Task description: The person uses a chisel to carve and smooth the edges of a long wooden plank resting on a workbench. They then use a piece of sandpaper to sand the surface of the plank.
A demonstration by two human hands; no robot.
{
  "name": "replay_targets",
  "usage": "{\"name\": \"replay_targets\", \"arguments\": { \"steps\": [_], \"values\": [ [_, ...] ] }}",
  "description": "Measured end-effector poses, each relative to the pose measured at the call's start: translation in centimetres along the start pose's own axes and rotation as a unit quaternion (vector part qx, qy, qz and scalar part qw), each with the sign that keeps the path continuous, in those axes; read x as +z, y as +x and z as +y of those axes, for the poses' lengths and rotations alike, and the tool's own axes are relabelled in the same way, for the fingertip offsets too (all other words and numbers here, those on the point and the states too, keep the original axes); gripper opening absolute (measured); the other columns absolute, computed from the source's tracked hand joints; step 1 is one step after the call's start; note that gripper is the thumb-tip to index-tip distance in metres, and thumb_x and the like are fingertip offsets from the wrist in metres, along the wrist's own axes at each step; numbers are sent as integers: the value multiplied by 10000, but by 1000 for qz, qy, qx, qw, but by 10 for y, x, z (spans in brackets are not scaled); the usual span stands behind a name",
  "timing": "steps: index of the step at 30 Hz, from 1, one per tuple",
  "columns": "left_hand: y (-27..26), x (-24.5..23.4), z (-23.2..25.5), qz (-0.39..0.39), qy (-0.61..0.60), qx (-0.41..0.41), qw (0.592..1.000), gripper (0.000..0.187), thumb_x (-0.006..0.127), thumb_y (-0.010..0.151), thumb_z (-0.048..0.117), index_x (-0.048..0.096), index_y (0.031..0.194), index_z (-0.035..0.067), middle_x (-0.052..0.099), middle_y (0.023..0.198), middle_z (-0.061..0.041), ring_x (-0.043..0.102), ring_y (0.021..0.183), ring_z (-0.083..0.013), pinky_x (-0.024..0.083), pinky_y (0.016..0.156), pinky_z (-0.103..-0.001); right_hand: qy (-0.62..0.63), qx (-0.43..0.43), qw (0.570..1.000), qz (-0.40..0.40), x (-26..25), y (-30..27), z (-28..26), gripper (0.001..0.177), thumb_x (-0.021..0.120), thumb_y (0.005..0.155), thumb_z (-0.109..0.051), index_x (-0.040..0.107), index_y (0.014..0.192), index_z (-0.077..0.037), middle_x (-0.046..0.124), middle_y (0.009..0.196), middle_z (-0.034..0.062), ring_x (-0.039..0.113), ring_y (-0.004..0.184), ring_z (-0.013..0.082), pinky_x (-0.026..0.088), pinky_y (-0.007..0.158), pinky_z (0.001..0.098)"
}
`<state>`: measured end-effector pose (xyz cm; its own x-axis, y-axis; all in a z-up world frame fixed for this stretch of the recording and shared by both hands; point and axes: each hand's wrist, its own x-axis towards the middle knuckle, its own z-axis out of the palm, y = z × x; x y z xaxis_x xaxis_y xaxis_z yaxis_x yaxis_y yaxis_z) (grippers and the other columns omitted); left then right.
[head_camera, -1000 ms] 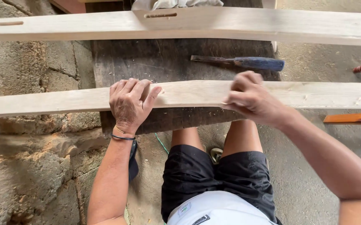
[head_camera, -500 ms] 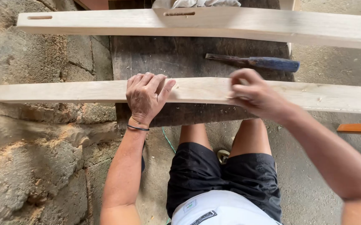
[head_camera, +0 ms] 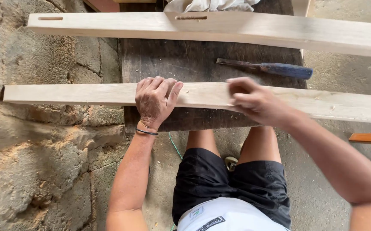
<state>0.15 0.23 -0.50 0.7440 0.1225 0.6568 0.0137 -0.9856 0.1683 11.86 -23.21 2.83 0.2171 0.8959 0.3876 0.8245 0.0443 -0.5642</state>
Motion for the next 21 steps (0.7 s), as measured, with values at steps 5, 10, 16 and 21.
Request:
{"name": "replay_targets", "arguments": {
  "steps": [5,10,16,21],
  "values": [
    [13,-14,17,11,2,-12,1000,205,566,812,295,578,676,143,524,625,13,489,603,-204,366,655,-316,-5,47,999,4,-40,-64,7,92,529,762,-43,519,854,-48,428,1128,186,464,1111,312,411,918,371],
    [13,-13,16,8,13,-23,1000,213,545,820,301,577,669,153,511,622,20,477,600,-203,360,670,-315,-17,11,1000,-6,-2,-15,9,70,520,780,-84,499,773,-18,418,1116,200,506,999,287,427,854,358],
    [6,-20,0,-18,-4,0,1000,274,469,868,279,574,681,107,515,642,-40,454,586,-230,335,612,-339,66,-25,996,-62,16,13,-2,35,544,807,-64,540,828,-37,418,1128,205,463,1062,316,380,875,328],
    [-23,-38,-78,-55,53,-127,989,345,460,915,328,563,704,76,592,739,-87,518,726,-226,241,912,-482,3,72,997,-16,-35,-55,-4,108,542,782,42,532,880,-2,436,1182,213,441,1192,351,369,1007,405]
  ]
}}
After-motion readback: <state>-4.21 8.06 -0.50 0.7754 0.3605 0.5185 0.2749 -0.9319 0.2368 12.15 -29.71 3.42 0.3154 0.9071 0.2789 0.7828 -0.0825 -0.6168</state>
